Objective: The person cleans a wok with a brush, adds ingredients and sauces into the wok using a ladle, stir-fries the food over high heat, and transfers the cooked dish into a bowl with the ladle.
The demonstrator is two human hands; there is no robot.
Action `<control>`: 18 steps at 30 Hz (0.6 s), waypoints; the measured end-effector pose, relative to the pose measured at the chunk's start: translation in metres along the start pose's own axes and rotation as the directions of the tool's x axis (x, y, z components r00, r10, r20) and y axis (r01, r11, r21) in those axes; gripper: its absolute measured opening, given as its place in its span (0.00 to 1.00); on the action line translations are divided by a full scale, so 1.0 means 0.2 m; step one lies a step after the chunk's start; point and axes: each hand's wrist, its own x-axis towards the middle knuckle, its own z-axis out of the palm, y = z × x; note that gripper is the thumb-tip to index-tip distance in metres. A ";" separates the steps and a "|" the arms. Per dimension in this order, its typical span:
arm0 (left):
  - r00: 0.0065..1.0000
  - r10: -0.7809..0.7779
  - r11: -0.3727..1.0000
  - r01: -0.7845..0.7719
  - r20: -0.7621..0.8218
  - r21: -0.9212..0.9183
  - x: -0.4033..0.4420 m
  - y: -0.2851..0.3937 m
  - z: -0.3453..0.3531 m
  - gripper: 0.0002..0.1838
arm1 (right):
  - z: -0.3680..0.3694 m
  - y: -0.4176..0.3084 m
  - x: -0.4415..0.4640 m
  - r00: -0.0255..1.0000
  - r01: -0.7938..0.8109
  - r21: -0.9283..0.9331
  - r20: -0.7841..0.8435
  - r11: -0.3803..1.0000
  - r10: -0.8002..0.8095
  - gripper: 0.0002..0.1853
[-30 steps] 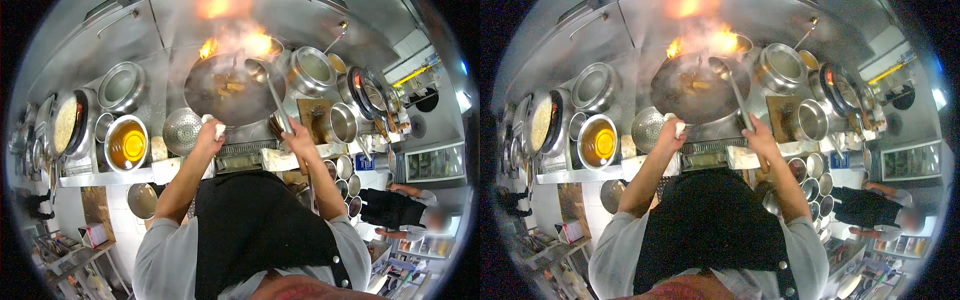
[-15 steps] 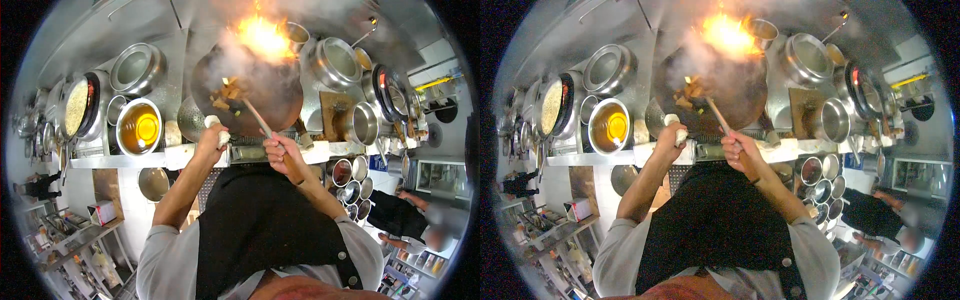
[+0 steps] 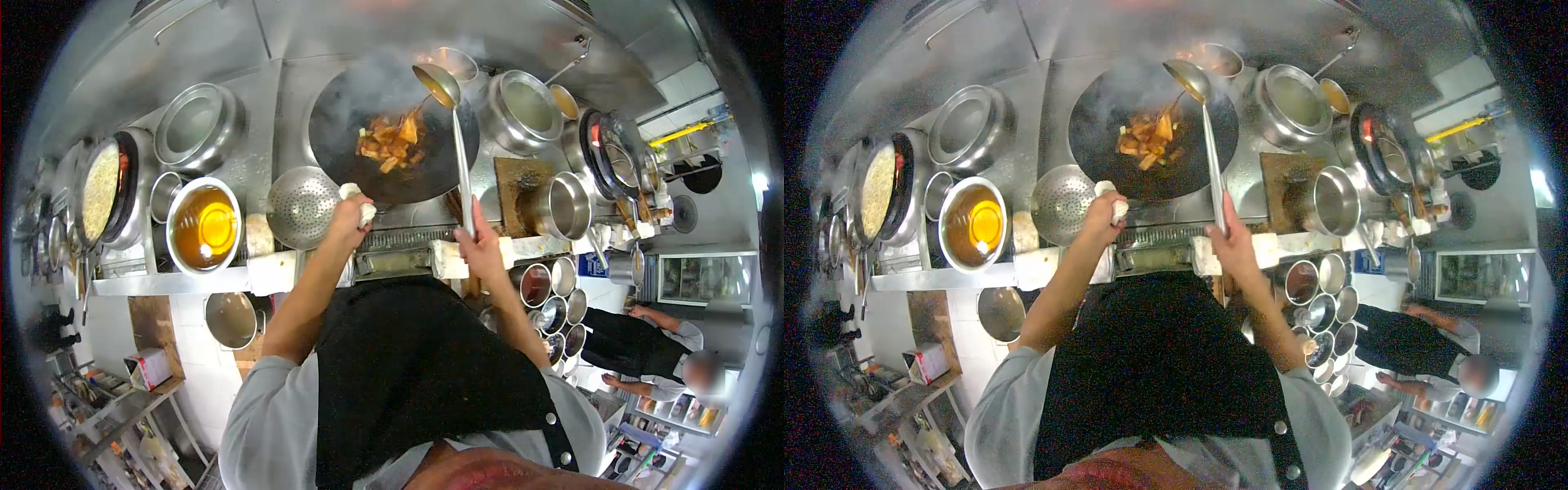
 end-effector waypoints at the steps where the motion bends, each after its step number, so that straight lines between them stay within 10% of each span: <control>1: 1.000 -0.001 1.000 0.001 0.006 -0.002 0.01 0.01 0.03 0.07 | 0.04 -0.01 -0.01 0.998 0.032 -0.082 -0.052 0.996 -0.037 0.41; 3: 0.998 -0.044 0.996 0.041 -0.035 -0.079 0.01 0.03 0.06 0.07 | 0.05 0.28 0.00 0.922 0.324 -0.424 -0.060 0.846 -0.383 0.40; 9: 1.000 -0.013 0.999 0.013 -0.011 0.030 0.09 0.01 0.02 0.06 | -0.07 0.33 0.03 0.992 0.127 -0.522 0.066 0.843 -0.108 0.37; 14: 1.000 -0.026 0.999 0.026 0.006 0.032 0.15 -0.01 0.01 0.06 | -0.38 0.28 0.48 0.988 0.137 -0.203 0.098 0.970 -0.119 0.24; 15: 0.997 0.029 0.998 -0.024 -0.076 0.066 0.07 0.01 0.10 0.12 | -0.51 0.46 0.67 0.950 0.306 -0.343 0.051 0.888 -0.308 0.24; 18: 0.931 0.028 0.981 -0.096 -0.365 -0.171 -0.03 -0.03 0.18 0.23 | -0.98 0.59 1.37 0.965 0.097 -0.507 -0.161 0.856 -0.205 0.18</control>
